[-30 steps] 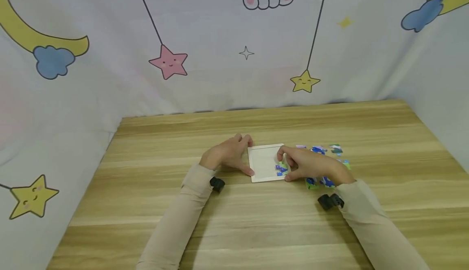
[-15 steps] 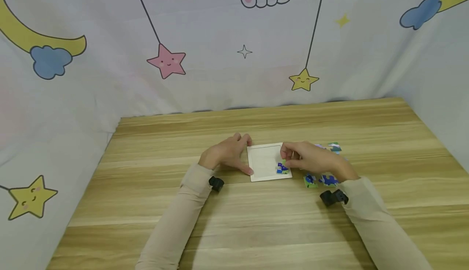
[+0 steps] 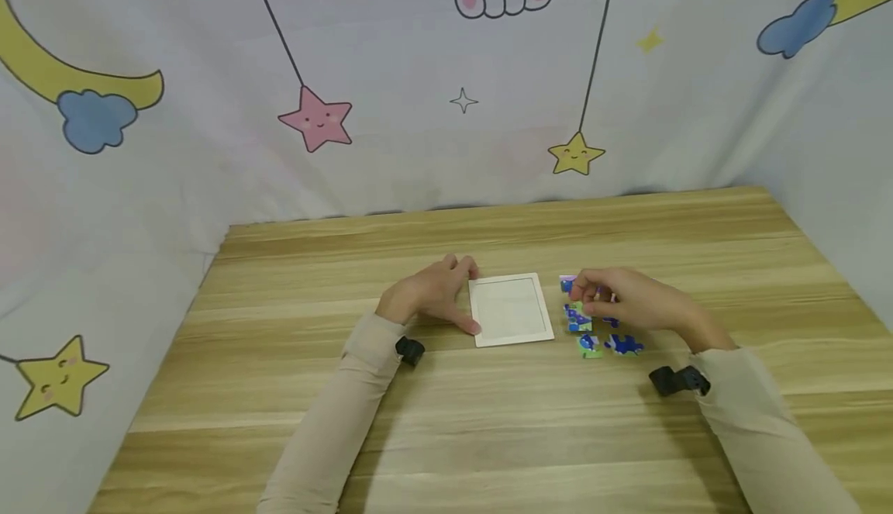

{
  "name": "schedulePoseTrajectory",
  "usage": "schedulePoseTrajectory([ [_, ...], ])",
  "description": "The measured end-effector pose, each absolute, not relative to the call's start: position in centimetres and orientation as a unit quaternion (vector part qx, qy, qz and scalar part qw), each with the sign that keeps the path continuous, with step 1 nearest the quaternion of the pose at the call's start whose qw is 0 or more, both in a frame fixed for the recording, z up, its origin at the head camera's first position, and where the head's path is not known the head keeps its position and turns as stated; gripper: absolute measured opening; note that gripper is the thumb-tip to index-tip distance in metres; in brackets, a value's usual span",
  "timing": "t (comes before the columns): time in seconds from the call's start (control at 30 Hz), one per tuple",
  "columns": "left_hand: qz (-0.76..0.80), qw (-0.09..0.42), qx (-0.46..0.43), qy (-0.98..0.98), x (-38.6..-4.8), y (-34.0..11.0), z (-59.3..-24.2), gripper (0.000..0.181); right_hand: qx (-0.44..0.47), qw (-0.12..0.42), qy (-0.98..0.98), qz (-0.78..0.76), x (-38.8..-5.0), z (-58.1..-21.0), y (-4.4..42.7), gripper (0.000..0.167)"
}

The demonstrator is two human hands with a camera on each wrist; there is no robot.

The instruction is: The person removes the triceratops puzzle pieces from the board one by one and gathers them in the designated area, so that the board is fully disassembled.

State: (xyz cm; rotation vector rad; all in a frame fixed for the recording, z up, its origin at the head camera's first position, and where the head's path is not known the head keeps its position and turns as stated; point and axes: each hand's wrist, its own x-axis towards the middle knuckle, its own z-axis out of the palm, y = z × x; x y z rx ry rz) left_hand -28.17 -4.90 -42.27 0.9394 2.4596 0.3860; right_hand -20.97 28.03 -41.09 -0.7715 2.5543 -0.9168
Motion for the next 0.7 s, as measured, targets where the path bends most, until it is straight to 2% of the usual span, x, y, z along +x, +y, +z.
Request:
schedulePoseTrajectory([
  [0.33,0.145,0.241,0.319,0.905,-28.1,-6.2,-42.4,0.083,-0.271,0.142,0.895,-0.324,-20.0,-41.3,33.1,0.008],
  [0.7,0.160,0.248,0.323,0.899,-27.9,-6.4,-43.1,0.082,-0.275,0.226,0.860,-0.367,-18.3,-42.1,36.5,0.005],
])
